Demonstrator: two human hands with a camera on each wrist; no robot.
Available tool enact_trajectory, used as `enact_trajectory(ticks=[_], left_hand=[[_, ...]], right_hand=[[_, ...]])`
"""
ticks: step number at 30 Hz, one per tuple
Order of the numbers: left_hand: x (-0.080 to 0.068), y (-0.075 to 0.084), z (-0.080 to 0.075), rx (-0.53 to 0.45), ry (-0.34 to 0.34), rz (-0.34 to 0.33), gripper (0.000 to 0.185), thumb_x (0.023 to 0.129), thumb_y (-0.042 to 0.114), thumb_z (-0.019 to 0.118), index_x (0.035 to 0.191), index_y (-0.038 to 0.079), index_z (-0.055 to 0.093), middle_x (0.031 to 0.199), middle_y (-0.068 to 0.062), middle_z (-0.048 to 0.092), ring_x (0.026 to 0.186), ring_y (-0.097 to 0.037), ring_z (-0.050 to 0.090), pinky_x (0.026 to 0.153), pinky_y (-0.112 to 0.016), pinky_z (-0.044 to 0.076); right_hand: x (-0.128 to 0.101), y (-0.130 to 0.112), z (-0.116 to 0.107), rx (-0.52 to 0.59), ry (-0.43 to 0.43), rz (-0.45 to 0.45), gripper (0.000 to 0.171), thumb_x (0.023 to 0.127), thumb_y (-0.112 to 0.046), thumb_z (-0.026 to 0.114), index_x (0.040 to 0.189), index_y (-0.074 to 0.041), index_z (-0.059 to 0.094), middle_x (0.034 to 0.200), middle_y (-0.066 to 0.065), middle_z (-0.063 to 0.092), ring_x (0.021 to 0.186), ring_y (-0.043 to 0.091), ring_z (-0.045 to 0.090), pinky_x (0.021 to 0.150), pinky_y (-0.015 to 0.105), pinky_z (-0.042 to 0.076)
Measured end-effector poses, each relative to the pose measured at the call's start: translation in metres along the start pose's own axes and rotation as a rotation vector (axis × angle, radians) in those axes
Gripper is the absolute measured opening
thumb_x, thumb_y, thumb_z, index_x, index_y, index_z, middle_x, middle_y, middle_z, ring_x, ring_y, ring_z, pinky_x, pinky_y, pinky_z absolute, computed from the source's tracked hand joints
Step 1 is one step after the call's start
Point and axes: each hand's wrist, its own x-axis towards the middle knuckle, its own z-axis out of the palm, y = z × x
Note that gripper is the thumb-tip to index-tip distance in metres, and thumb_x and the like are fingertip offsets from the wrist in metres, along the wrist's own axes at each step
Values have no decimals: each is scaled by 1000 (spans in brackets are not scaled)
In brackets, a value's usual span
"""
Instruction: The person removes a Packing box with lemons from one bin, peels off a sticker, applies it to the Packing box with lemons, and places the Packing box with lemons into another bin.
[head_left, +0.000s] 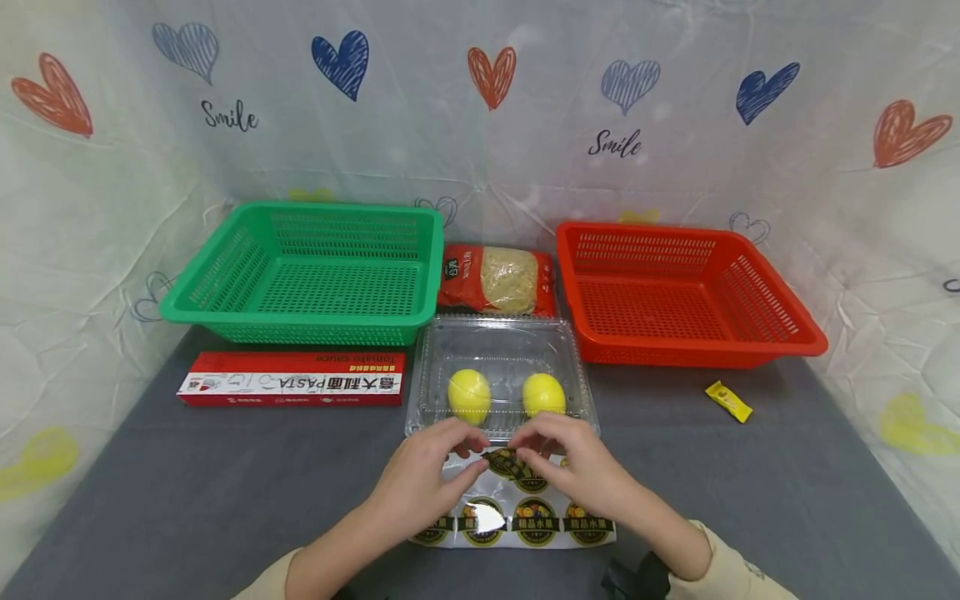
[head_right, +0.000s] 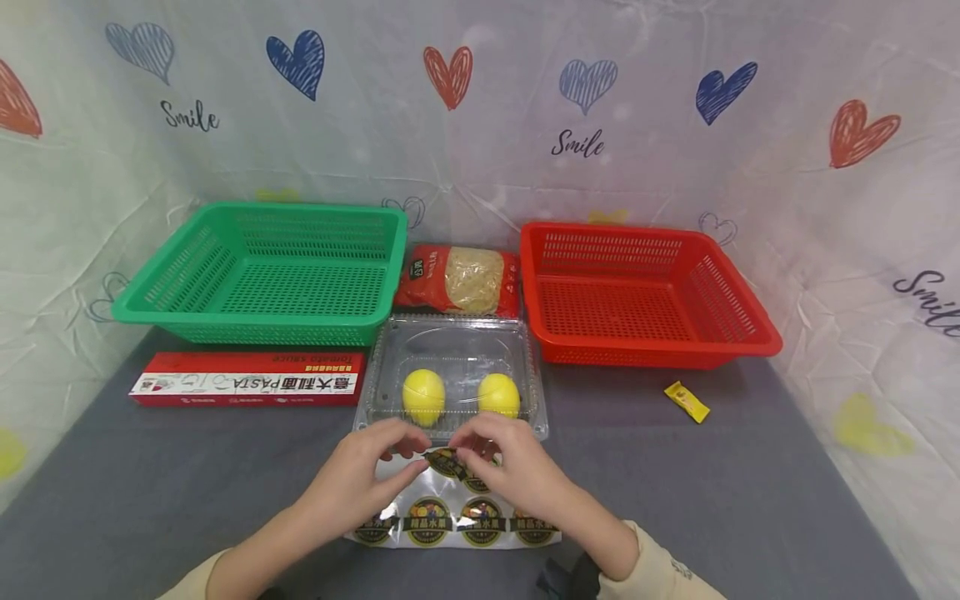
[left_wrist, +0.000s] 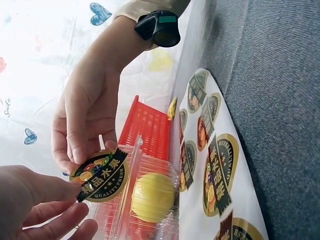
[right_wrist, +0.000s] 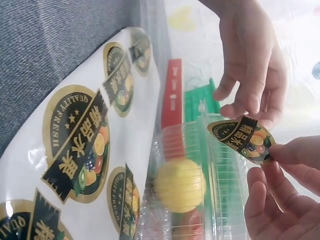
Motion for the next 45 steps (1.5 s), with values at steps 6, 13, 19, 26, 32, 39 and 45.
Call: enact_trajectory(ticks=[6,13,19,26,32,39,45], left_hand=[[4,1,1,-38,8,7,14,78,9,72,83,17,62,79,12,59,71,-2,55,63,-23,48],[8,0,0,-91,15,-16,12,80,7,70,82,17,62,79,12,58,69,-1,52,60,-25,48],[13,0,0,-160,17,-37,10,82,6,67,82,15,61,77,11,57,68,-3,53,58,-21,48],[20,2,-3,-305,39,-152,8,83,4,65,82,11,61,78,6,59,69,-6,56,58,-22,50],[27,1,-5,-397,77,-236,6,82,3,65,83,8,62,75,1,59,63,-10,57,55,-24,50],[34,1,-5,-502,111,-288,6,83,2,64,85,8,62,76,-4,59,62,-26,61,48,-27,49],[40,1,-4,-520,147,-330,5,83,4,64,86,9,63,76,-5,60,60,-28,62,46,-29,50]], right_hand=[[1,-1,-1,10,17,5,10,86,-7,63,94,-13,65,87,-2,62,74,8,57,62,24,52],[1,0,-3,0,78,-1,14,83,-4,66,94,-12,66,87,-1,62,74,9,58,61,25,52],[4,0,-5,-4,140,25,13,81,-4,68,92,-10,66,87,-3,61,71,9,57,60,26,52],[7,2,-6,1,178,28,14,78,-3,70,86,-11,61,80,-4,61,67,8,58,58,25,52],[10,3,-8,35,212,75,12,79,-8,71,84,-8,59,75,-2,61,65,8,58,57,25,51],[17,2,-13,109,247,165,9,80,-11,71,81,-7,63,74,1,63,65,12,59,58,26,52],[25,3,-15,120,269,208,11,79,-12,71,82,-4,65,74,4,65,64,16,60,57,24,50]])
